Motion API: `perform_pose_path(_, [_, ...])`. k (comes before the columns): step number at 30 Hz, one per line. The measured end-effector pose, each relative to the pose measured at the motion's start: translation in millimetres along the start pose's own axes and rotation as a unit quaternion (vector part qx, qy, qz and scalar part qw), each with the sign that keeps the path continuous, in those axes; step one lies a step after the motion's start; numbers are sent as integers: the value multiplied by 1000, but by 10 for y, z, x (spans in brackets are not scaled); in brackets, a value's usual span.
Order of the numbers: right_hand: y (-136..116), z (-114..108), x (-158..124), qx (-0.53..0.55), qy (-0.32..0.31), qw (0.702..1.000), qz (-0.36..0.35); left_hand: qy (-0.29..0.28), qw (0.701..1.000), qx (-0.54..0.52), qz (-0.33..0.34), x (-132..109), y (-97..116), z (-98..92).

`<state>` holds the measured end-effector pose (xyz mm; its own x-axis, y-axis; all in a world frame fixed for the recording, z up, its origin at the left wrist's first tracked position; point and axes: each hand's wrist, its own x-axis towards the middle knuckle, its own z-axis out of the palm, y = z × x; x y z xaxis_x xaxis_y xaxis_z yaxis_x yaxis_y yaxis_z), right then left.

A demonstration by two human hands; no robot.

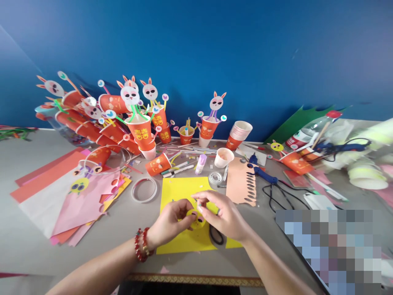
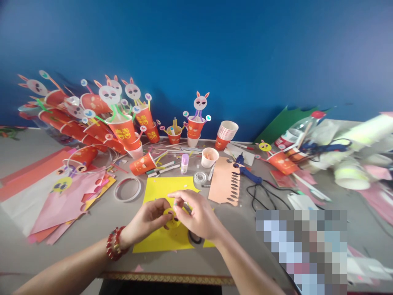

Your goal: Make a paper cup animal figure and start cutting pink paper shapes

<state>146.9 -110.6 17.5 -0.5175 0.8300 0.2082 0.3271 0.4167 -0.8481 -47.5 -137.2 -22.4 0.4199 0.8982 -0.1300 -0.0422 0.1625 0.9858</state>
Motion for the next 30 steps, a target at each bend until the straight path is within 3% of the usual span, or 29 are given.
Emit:
perform_pose_path(6, [18,15,8,13,-12,1000,3,7,1000,-11,-6,14,-25,-4])
perform_pose_path(25, [6,36,31,24,-15,998,65,28,996,86,3,3,-36,-10])
perform_pose_path(30, [4,36,29,12,-8,999,48,29,999,29,-5,12,-49,9])
